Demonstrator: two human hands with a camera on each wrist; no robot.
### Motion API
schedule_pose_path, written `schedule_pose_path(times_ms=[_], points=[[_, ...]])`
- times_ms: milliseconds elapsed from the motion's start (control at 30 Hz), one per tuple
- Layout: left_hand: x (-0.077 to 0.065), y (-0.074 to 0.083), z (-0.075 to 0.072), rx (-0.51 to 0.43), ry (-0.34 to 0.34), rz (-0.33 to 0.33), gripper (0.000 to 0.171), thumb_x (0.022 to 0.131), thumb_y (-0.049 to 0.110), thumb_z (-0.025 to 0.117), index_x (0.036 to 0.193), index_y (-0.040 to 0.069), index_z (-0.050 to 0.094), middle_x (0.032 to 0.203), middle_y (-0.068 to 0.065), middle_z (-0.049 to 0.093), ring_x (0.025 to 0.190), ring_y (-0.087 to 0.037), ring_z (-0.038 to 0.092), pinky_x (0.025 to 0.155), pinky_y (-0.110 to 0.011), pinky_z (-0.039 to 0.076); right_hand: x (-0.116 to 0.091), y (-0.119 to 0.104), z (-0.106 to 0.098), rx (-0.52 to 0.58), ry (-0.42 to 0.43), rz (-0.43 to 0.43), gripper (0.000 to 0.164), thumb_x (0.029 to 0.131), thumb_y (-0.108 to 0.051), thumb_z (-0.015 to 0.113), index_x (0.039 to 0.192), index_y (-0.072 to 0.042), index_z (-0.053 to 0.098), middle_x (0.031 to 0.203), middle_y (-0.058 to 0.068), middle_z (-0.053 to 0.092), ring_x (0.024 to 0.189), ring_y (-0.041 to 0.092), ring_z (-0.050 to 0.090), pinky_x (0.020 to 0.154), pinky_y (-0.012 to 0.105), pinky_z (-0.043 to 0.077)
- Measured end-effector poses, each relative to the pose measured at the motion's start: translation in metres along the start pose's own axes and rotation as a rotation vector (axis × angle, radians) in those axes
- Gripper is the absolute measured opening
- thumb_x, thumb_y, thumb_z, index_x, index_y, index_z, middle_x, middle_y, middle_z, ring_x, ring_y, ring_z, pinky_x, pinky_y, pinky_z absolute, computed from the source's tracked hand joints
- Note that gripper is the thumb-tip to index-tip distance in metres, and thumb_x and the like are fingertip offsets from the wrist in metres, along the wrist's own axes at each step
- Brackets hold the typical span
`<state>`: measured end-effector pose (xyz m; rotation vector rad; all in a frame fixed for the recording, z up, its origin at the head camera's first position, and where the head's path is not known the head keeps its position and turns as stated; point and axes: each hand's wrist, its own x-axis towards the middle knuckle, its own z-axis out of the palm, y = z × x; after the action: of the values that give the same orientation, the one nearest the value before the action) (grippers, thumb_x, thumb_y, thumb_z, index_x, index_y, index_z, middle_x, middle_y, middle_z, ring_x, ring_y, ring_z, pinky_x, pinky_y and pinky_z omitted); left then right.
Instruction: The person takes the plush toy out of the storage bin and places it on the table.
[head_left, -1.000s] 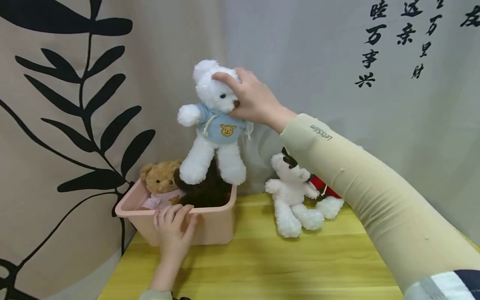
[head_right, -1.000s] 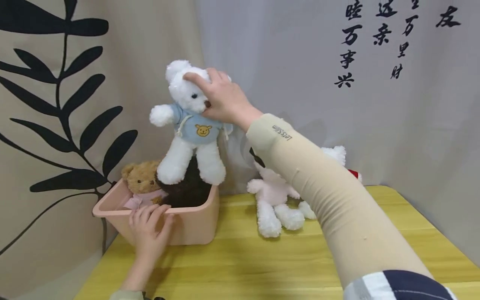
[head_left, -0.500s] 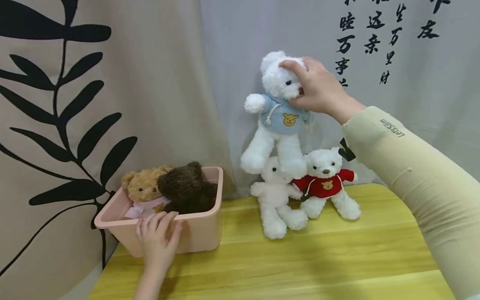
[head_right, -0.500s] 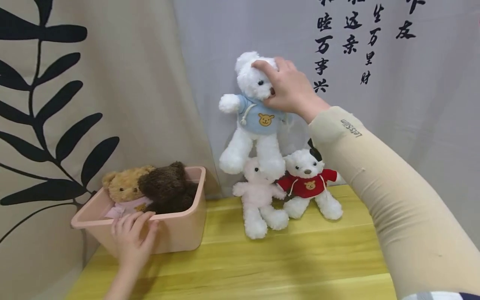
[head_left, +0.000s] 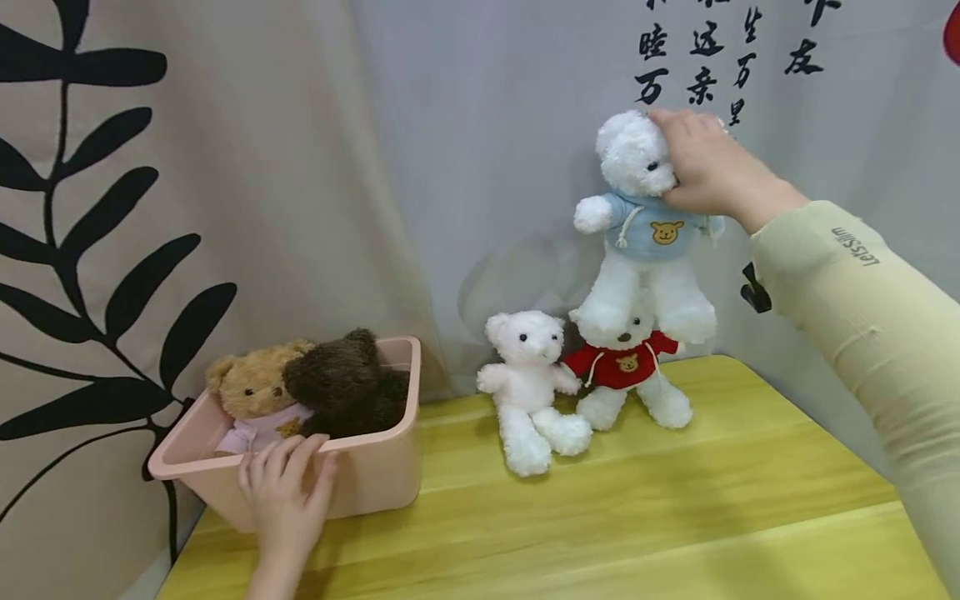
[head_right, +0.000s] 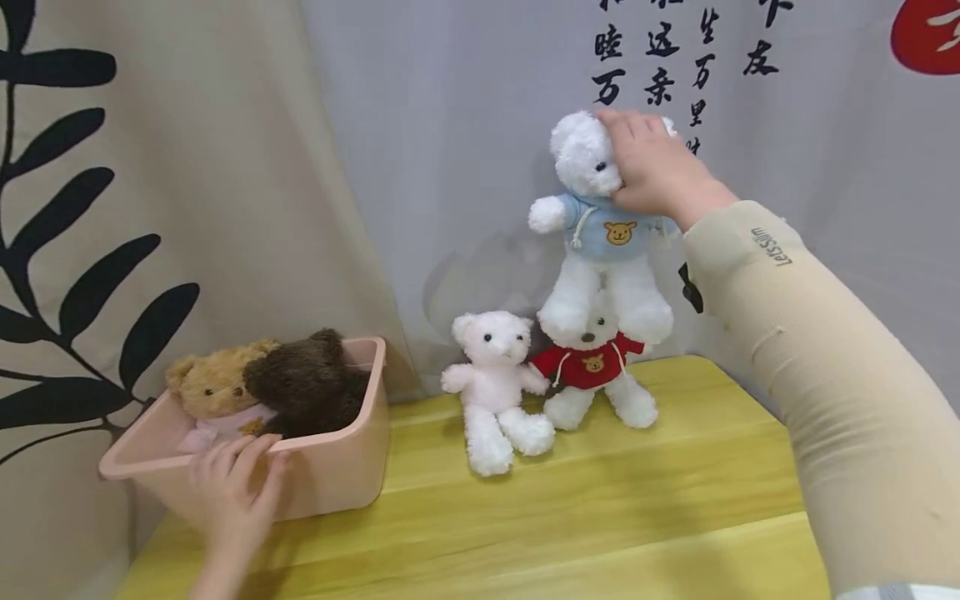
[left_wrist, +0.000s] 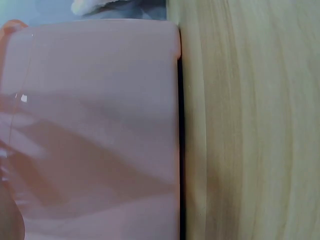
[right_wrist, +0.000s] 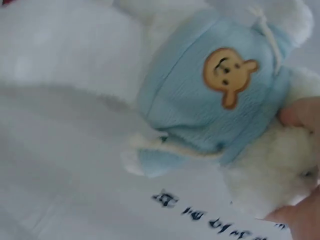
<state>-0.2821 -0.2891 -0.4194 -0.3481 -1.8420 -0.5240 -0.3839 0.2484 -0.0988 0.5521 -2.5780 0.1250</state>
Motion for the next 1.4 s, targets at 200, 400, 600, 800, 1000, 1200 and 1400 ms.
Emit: schedule_pose_path(times_ms=[200,400,600,800,1000,1200,1400], points=[[0.002,-0.002,-0.003,-0.001,-0.005,-0.007,0.047,0.094,0.054,0.052,0.1,0.011,0.07,0.099,-0.014,0.062,0.098,-0.039,0.049,0.101,-0.062,0.017,-0.01,0.028,0.0,0.015,-0.026,0.063,0.095,0.069,0.011,0.058,0.15,0.005,0.01,0.147,0.036,0.018,0.135,0.057,0.011,0.106,0.069,0.01],[0.001,-0.002,-0.003,-0.014,-0.02,-0.014,0.047,0.094,0.054,0.051,0.099,0.011,0.07,0.098,-0.013,0.062,0.099,-0.039,0.048,0.101,-0.063,0.017,-0.035,0.052,0.008,0.018,0.01,0.078,0.084,0.07,0.014,0.055,0.145,0.01,0.019,0.141,0.039,0.024,0.13,0.06,0.016,0.108,0.065,0.012],[0.0,0.002,-0.001,-0.016,-0.024,-0.014,0.048,0.094,0.055,0.051,0.099,0.011,0.07,0.098,-0.014,0.061,0.098,-0.039,0.048,0.1,-0.064,0.017,-0.067,0.079,0.02,0.022,0.046,0.105,0.081,0.071,0.015,0.055,0.144,0.011,0.021,0.14,0.039,0.025,0.13,0.059,0.017,0.109,0.064,0.012],[-0.001,0.002,0.0,-0.009,-0.007,-0.008,0.049,0.094,0.056,0.051,0.097,0.011,0.07,0.096,-0.014,0.061,0.097,-0.04,0.048,0.098,-0.065,0.018,-0.092,0.103,0.04,-0.048,0.064,0.093,0.079,0.067,0.017,0.056,0.139,0.007,0.026,0.135,0.036,0.028,0.129,0.058,0.018,0.096,0.076,0.017],[-0.002,0.0,-0.003,0.003,-0.006,-0.004,0.05,0.094,0.056,0.051,0.098,0.01,0.069,0.096,-0.015,0.06,0.096,-0.04,0.048,0.1,-0.062,0.018,-0.112,0.12,0.073,-0.035,0.028,0.123,0.081,0.068,0.02,0.058,0.139,0.004,0.024,0.136,0.034,0.025,0.132,0.056,0.013,0.092,0.082,0.009],[-0.001,0.001,-0.003,0.003,-0.017,-0.017,0.051,0.094,0.057,0.05,0.098,0.01,0.069,0.096,-0.015,0.06,0.096,-0.041,0.047,0.102,-0.062,0.016,-0.125,0.128,0.108,-0.042,0.006,0.107,0.081,0.065,0.023,0.055,0.139,0.004,0.027,0.136,0.032,0.025,0.13,0.055,0.016,0.09,0.083,0.012],[-0.003,0.002,-0.003,0.003,-0.023,-0.011,0.05,0.095,0.055,0.05,0.098,0.009,0.069,0.096,-0.015,0.06,0.097,-0.04,0.047,0.102,-0.06,0.016,-0.13,0.129,0.146,-0.046,0.013,0.125,0.077,0.068,0.023,0.059,0.136,0.003,0.03,0.135,0.03,0.028,0.128,0.055,0.021,0.086,0.082,0.02]])
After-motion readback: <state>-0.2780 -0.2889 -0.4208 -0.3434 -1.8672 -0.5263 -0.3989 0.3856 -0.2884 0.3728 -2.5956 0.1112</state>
